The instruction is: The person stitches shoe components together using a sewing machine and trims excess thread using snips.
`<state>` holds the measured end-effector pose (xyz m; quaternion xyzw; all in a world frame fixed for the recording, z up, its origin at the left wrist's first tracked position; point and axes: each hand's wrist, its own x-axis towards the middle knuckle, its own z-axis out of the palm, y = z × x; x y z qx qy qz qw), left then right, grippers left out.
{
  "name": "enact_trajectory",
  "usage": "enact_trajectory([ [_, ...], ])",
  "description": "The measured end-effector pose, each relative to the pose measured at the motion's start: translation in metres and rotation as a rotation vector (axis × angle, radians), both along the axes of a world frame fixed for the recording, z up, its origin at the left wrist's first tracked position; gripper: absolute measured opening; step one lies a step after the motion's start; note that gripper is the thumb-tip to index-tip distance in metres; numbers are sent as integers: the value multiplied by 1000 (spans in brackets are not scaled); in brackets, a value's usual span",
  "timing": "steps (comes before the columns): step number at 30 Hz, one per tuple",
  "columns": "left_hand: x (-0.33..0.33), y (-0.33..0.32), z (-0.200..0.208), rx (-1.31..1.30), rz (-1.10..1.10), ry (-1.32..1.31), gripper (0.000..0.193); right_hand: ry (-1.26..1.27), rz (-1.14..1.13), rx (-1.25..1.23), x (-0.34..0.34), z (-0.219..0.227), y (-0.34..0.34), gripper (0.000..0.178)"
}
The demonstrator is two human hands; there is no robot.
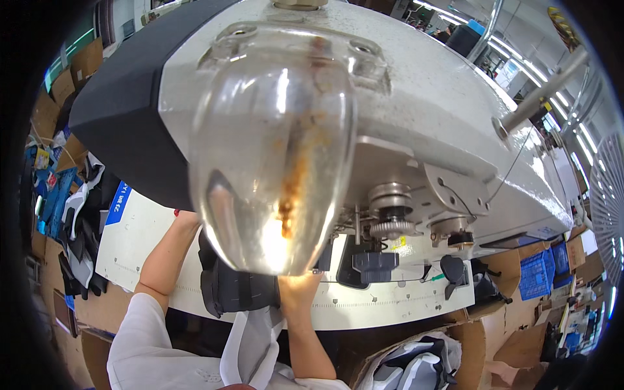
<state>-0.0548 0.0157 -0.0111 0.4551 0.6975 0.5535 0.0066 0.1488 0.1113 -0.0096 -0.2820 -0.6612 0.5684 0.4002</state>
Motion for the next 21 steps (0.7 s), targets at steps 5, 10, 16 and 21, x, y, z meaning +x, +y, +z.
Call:
enact_trajectory([
  [5, 12, 4, 14, -20, 112, 342, 20, -5, 548, -166, 33, 13, 30, 62],
  [10, 19, -32, 0, -8, 57, -178, 21, -348, 445, 495, 28, 61, 22, 27],
  [16, 3, -112, -41, -430, 320, 474, 26, -347, 483, 1269, 48, 18, -30, 14],
  [21, 26, -138, -72, -499, 426, 419, 27, -377, 492, 1540, 44, -77, -44, 9],
])
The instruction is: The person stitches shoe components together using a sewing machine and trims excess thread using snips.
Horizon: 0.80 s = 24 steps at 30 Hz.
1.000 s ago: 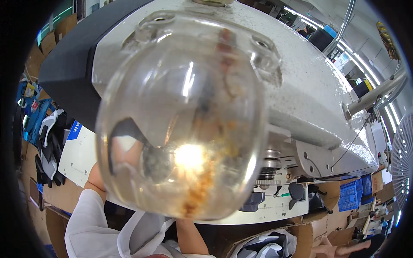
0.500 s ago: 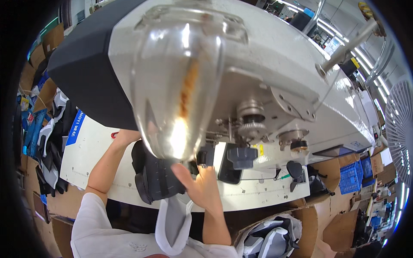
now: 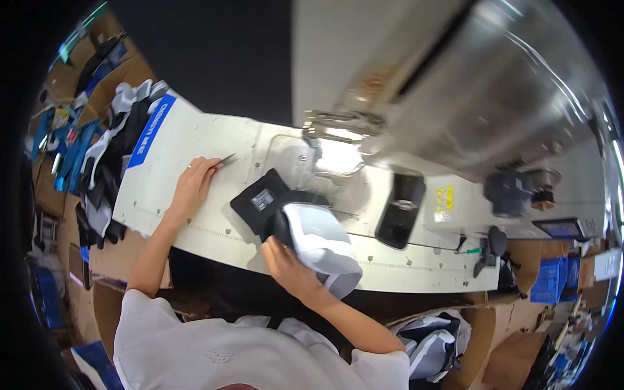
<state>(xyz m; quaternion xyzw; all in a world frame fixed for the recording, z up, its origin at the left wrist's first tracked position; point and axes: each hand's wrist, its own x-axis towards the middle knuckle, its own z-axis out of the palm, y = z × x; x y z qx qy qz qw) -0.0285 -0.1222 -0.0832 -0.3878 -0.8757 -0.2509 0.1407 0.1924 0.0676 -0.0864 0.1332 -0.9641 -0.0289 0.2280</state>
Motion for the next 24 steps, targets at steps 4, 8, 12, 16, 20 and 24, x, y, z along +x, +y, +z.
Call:
enact_trajectory([
  [4, 51, -4, 9, 417, 47, -381, 24, -14, 28, -243, -2, 0, 3, 16],
  [8, 103, -7, 23, 168, -94, -226, 23, 14, 10, -204, -2, 0, 2, 14],
  [12, 120, 10, 26, 79, -94, -1, 26, 30, 6, -189, -3, -1, 2, 12],
  [16, 123, 12, 19, 8, -91, 171, 26, 21, -9, -196, -2, -1, -1, 9],
  [20, 114, 4, 20, 186, -8, 178, 26, -22, -21, -225, 3, -4, 2, 7],
  [24, 120, 12, 25, 166, -92, 140, 22, 44, -12, -397, 4, -7, 3, 14],
])
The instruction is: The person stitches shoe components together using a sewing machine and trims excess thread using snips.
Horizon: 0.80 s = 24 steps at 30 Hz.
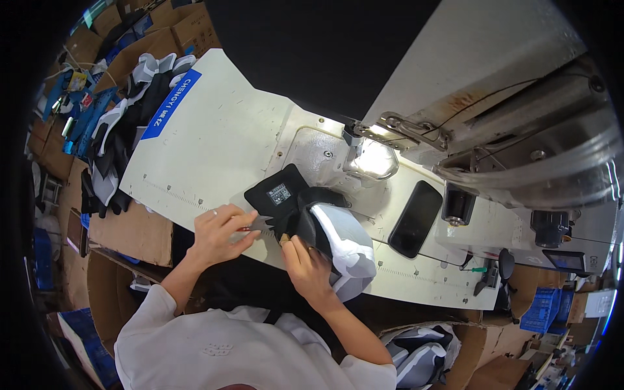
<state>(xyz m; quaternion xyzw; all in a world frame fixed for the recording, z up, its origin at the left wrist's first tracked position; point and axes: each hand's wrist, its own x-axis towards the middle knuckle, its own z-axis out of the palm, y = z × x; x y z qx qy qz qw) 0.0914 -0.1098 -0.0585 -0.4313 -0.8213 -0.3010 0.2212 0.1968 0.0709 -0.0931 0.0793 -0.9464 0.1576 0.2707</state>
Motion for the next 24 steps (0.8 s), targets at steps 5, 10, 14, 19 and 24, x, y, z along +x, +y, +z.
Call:
enact_trajectory([
  [5, -16, 9, -13, 142, 27, -15, 26, 12, -28, -84, 2, 4, 0, 23],
  [10, -34, 57, 14, 274, -95, -416, 20, -173, -40, -122, 0, 12, 1, 52],
  [14, -34, 60, -3, 97, -76, -499, 21, -234, -213, -137, -7, 14, -2, 68],
  [19, -32, 64, 4, 13, -76, -417, 21, -240, -176, -282, -5, 11, -1, 72],
  [24, -37, 83, 8, -107, -85, -355, 20, -229, -158, -297, -6, 9, 5, 68],
])
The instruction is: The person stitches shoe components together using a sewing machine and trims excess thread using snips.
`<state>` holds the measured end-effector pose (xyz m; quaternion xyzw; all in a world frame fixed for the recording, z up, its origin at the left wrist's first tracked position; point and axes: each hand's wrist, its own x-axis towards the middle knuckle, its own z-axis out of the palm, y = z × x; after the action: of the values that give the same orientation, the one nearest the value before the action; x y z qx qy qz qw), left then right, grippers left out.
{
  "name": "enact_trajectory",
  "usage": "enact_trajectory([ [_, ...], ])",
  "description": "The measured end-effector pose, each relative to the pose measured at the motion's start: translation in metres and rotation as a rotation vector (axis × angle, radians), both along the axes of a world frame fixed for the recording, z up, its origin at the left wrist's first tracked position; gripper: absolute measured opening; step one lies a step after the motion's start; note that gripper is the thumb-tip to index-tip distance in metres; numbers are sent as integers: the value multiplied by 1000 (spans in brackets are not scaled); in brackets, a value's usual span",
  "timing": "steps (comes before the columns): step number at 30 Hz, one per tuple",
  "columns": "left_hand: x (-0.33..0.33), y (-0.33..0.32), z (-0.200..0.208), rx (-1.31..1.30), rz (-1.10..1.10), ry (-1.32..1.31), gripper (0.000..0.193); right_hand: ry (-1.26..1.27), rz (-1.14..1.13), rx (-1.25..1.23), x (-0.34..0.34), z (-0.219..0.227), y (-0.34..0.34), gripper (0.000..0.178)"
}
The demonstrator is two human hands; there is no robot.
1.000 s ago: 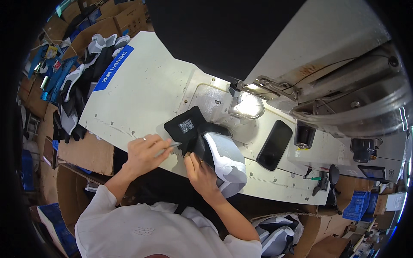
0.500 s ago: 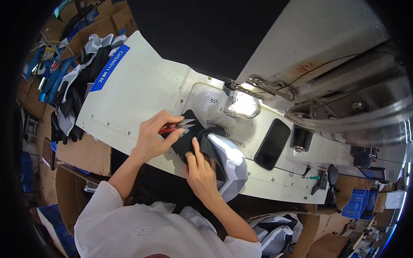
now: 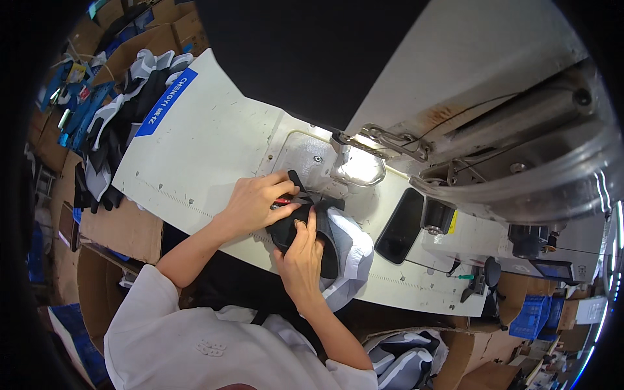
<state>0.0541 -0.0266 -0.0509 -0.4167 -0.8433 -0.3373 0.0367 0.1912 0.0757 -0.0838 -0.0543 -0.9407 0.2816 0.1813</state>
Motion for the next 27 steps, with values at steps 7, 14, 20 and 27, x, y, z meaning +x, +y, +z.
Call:
enact_trajectory([
  [7, -14, -44, -5, 205, 319, -7, 34, 109, 72, -12, 0, 4, 2, 45],
  [14, 51, -141, 34, 537, 135, 55, 26, 332, 513, -253, -3, 58, -60, 27],
  [20, 145, -286, 112, 391, 1016, 505, 11, 501, 666, -58, -5, 83, -100, 27],
  [27, 103, -320, 114, 121, 1147, 607, 12, 172, 446, -158, -26, 36, -80, 26],
])
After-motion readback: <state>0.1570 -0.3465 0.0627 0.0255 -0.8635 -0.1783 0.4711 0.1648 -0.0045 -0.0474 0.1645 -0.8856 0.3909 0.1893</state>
